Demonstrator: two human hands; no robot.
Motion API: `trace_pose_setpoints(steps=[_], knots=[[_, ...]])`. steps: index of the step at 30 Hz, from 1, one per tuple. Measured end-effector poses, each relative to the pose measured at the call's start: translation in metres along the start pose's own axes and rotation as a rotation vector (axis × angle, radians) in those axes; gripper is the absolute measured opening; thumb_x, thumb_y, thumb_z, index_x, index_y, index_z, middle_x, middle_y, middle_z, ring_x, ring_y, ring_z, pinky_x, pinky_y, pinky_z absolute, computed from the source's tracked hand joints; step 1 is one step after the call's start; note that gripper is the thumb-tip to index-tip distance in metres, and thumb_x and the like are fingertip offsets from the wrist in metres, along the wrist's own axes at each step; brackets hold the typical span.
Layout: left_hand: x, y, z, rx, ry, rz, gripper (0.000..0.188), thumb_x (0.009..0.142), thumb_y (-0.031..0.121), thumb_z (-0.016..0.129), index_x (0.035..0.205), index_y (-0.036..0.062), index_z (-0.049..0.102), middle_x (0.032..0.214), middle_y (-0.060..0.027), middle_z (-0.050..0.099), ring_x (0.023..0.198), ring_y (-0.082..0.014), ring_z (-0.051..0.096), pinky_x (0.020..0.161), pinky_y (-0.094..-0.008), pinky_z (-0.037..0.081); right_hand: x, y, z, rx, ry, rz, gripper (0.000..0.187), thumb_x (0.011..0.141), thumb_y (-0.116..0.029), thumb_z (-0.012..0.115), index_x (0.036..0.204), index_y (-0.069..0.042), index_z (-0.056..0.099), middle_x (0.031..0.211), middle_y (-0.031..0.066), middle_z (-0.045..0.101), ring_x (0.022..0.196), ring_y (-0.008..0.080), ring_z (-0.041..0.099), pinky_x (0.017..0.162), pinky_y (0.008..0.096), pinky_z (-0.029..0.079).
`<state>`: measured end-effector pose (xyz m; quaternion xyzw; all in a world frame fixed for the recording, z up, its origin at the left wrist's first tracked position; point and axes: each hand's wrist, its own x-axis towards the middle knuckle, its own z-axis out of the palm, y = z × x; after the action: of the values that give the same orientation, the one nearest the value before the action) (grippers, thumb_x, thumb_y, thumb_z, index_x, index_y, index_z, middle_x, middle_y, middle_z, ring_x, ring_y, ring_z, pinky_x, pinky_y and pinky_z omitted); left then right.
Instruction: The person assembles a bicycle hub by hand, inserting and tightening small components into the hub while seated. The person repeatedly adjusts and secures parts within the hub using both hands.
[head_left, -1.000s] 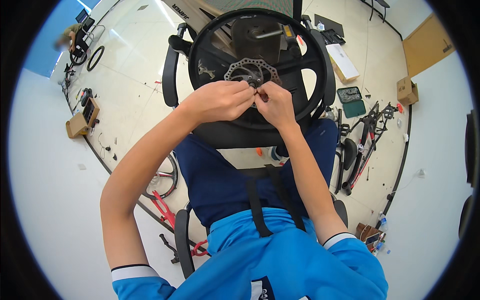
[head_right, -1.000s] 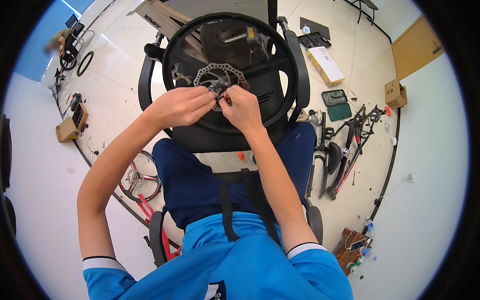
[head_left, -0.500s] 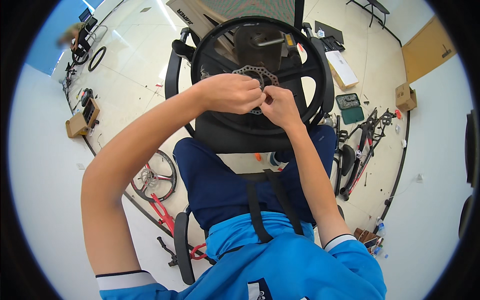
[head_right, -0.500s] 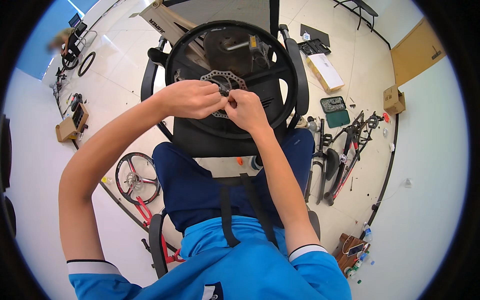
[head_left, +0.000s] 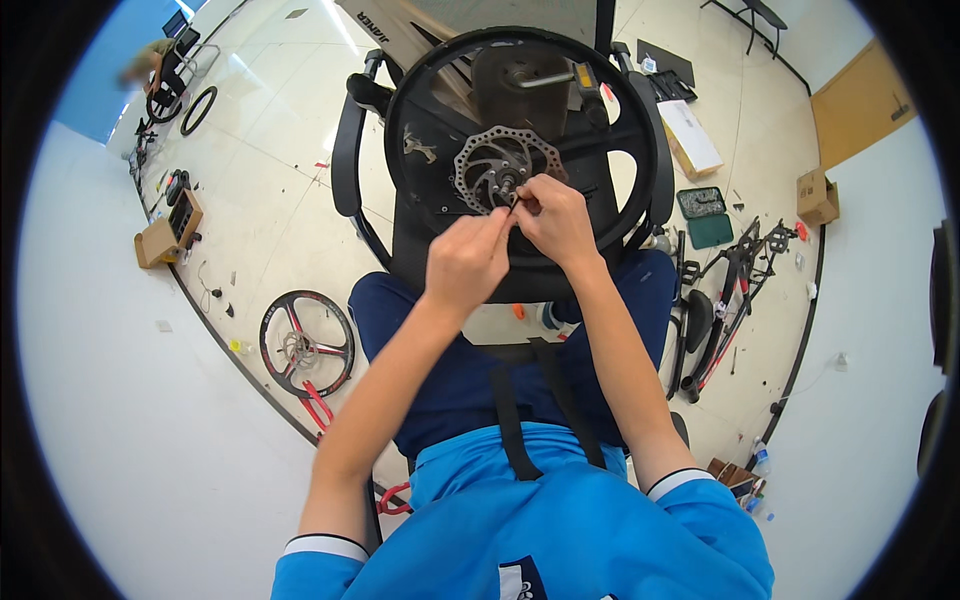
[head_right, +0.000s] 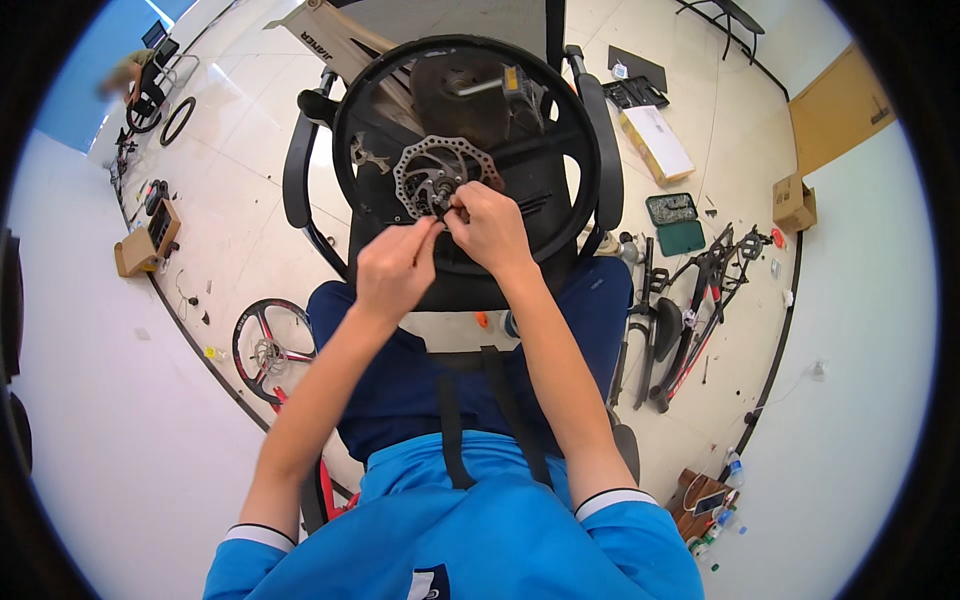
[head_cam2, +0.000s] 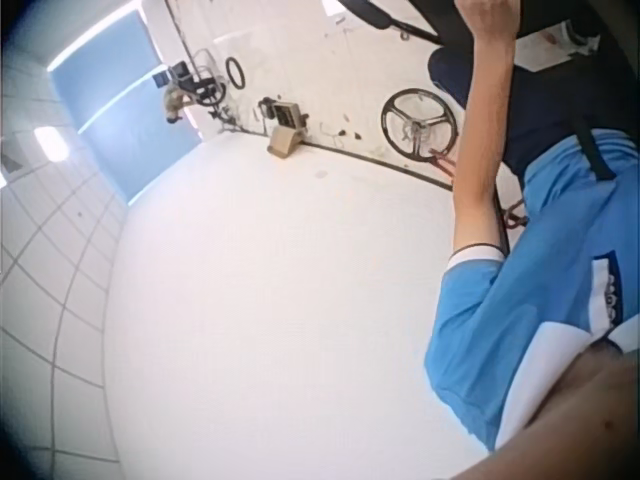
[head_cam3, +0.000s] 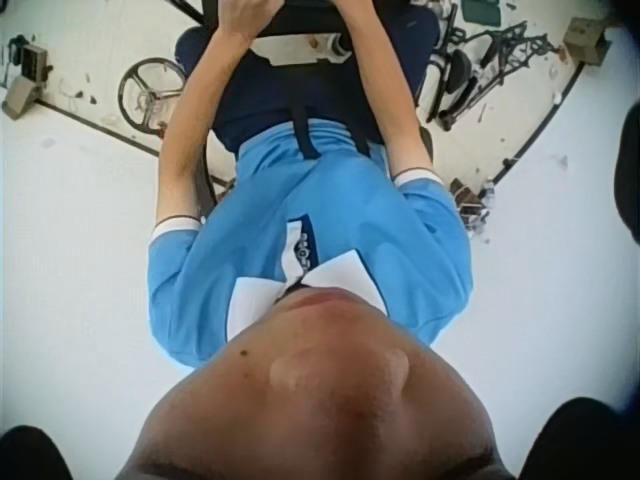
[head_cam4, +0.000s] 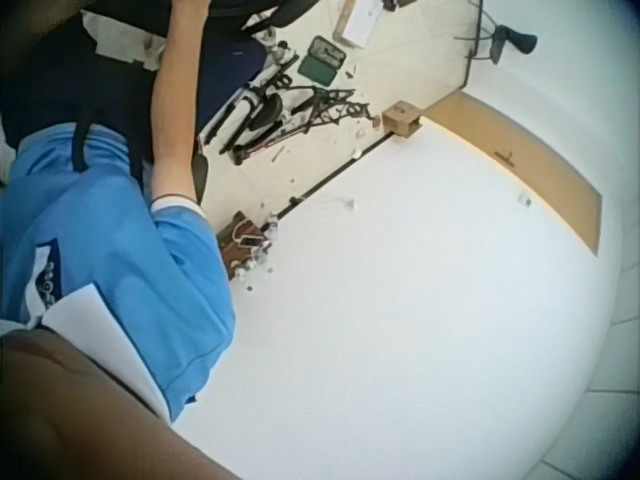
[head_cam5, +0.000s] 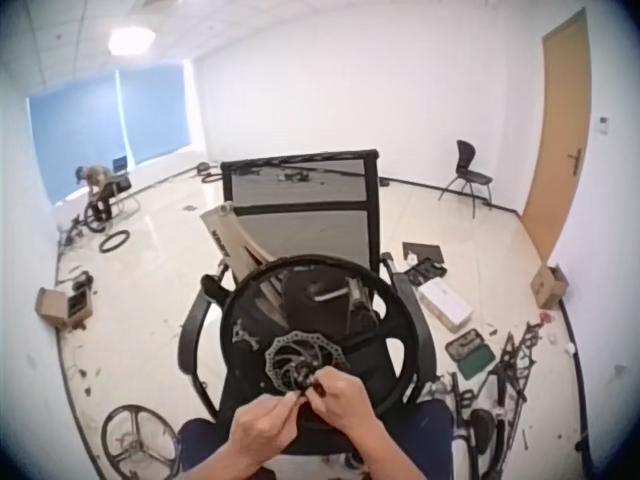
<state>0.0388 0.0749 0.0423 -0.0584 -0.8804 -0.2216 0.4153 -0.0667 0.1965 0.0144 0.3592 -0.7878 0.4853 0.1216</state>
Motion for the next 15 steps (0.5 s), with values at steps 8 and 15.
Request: trace_pose_setpoints(steps=[8, 15], knots=[[-0.029, 0.021, 0.018, -0.001, 0.123, -0.437, 0.012, 0.095, 0.004, 0.062, 0.098, -0.0026, 0.071, 0.071, -0.0148, 0.070, 0.062, -0.0285, 0.070, 0.055, -0.0331, 0.053, -0.008, 0.003, 0.009, -0.057, 0.034, -0.048, 0.010, 0.076, -0.003, 0.071, 0.082, -0.002, 0.063, 0.080, 0.0112, 0.064, 0.069, 0.0317, 0.065, 0.062, 0.0383, 0.053], [-0.022, 0.048, 0.014, -0.725, 0.009, -1.213, 0.027, 0.103, 0.014, 0.055, 0.102, -0.0106, 0.068, 0.079, -0.0164, 0.073, 0.064, -0.0186, 0.072, 0.055, -0.0285, 0.057, -0.017, 0.007, 0.012, -0.052, 0.051, 0.010, 0.012, 0.079, -0.003, 0.071, 0.091, -0.002, 0.068, 0.082, 0.0110, 0.066, 0.072, 0.0299, 0.068, 0.065, 0.0375, 0.054]])
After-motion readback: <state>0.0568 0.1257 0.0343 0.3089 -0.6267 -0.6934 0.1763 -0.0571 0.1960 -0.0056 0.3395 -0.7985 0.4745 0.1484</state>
